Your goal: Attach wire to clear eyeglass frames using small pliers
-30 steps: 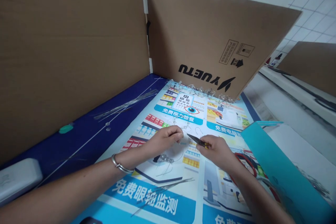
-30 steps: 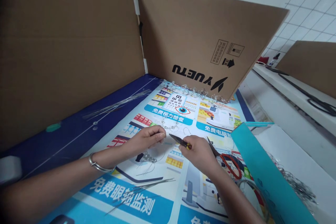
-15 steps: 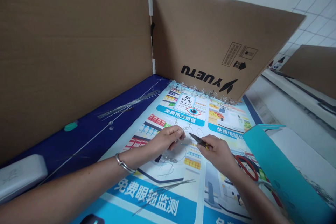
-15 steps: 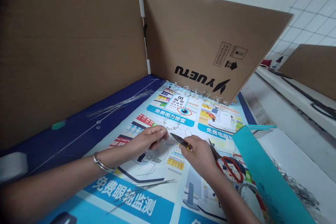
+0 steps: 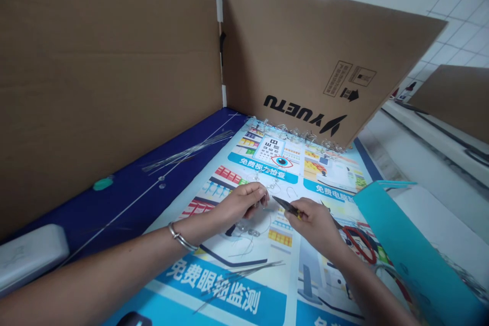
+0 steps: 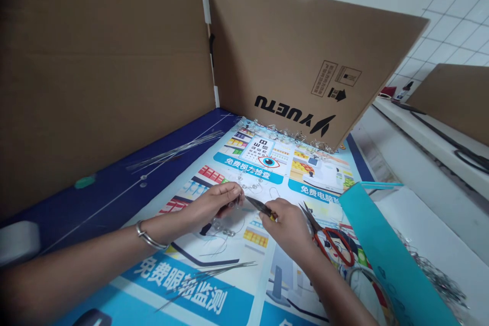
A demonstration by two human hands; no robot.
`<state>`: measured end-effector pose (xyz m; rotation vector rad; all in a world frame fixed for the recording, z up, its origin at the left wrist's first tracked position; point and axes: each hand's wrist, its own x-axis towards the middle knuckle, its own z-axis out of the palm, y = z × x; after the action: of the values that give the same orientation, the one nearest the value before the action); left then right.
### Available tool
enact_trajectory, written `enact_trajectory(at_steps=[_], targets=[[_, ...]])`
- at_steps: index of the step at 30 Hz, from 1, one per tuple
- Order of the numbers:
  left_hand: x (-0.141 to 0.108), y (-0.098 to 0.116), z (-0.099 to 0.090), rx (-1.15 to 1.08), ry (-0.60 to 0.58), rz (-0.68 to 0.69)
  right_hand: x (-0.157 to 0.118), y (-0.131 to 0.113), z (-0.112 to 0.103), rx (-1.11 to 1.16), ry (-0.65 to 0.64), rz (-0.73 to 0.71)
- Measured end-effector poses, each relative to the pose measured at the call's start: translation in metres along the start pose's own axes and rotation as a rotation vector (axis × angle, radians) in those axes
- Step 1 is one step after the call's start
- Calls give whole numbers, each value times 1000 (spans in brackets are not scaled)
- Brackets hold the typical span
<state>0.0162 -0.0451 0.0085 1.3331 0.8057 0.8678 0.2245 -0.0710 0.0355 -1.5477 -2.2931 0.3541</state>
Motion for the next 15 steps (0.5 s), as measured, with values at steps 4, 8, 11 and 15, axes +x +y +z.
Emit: enact_trajectory(at_steps=[4,8,11,15], targets=[[0,-1,0,9,-31,14,1,0,-1,30,9,8],[3,-5,-1,20,-68,9,1,-1,-1,50,20,13],[5,-7,-2,61,-49,52,0,-1,-1,55,28,21],[5,-5,-3,86,-2,88,0,-1,-2,49,28,27]])
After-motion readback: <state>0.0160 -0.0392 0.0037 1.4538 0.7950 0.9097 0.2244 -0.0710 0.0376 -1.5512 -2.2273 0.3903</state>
